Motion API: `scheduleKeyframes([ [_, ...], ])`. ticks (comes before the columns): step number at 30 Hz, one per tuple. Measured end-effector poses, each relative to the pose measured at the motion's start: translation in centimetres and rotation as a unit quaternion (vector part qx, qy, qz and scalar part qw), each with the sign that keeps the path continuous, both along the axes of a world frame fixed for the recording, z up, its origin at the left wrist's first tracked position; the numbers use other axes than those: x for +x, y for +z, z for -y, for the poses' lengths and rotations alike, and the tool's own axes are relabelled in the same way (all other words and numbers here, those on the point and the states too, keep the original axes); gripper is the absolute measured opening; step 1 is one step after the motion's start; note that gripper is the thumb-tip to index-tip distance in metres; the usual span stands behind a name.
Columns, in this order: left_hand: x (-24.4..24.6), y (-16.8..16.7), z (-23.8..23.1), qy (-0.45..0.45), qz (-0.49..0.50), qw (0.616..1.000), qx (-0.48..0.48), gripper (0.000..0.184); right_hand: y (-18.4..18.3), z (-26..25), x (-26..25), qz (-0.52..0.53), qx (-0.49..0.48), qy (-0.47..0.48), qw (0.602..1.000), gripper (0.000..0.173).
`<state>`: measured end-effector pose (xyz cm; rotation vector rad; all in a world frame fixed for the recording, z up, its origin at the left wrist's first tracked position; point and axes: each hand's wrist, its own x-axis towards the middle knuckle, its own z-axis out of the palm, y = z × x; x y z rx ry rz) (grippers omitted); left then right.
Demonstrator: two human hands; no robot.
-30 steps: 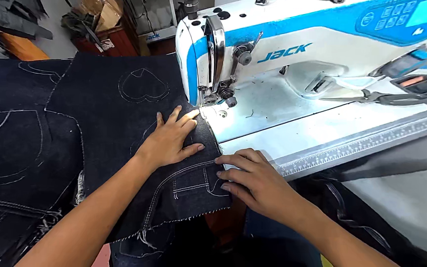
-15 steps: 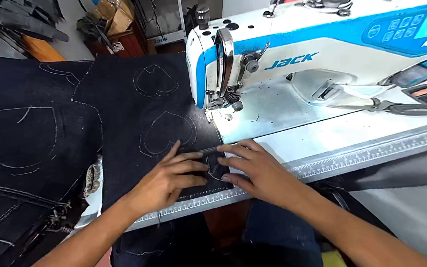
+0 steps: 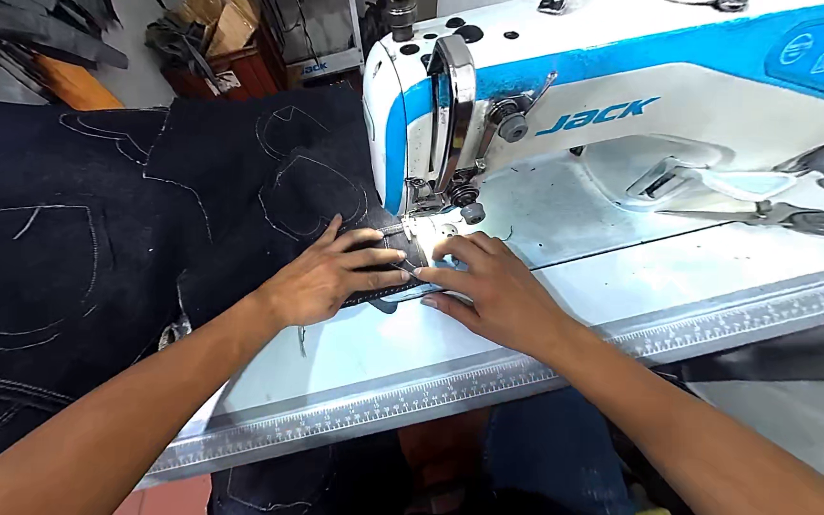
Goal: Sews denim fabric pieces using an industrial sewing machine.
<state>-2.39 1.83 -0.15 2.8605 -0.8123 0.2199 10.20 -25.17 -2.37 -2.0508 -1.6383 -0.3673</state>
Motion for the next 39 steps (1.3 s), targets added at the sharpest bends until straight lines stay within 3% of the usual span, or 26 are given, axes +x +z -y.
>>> scheduleKeyframes([
  [8,3.5,0.8,-2.0,0.037,-0.014,0.999,0.029,0.066,0.2,-0.6,0.0,-0.009,-0.068,-0.09,0.994,0.053],
  [14,6.1,7.8,-3.4,-0.089,-0.111,0.967,0.21,0.045,0.4,-0.6,0.1,-0.024,-0.066,-0.088,0.994,0.054],
  [16,7.1,7.8,-6.4,-0.185,-0.078,0.954,0.224,0.07,0.4,-0.5,0.2,-0.028,-0.064,-0.086,0.994,0.054],
  [18,6.5,5.7,-9.0,-0.209,-0.058,0.954,0.205,0.088,0.4,-0.4,0.3,-0.028,-0.057,-0.084,0.994,0.054],
  [20,4.2,2.7,-9.1,-0.155,-0.045,0.976,0.148,0.088,0.2,-0.2,0.5,-0.028,-0.034,-0.072,0.996,0.051],
  [23,-1.2,-0.1,-3.2,0.023,-0.005,0.999,0.049,0.081,-0.3,0.6,0.4,-0.022,0.046,-0.009,0.999,0.035],
  [27,-7.9,-1.9,8.0,0.251,0.065,0.963,-0.077,0.044,0.1,2.2,-0.7,-0.035,0.003,0.094,0.995,0.034],
  [30,-9.1,-2.1,11.0,0.263,0.117,0.944,-0.162,0.027,0.0,3.9,-1.6,-0.003,-0.05,0.114,0.992,0.032],
  [35,-7.2,0.4,9.8,0.227,0.074,0.966,-0.097,0.027,-0.2,5.4,-2.5,0.055,-0.076,0.123,0.988,0.051],
  [39,-5.4,1.4,8.8,0.216,0.061,0.971,-0.082,0.018,-0.1,5.3,-2.7,0.078,-0.077,0.12,0.987,0.052],
])
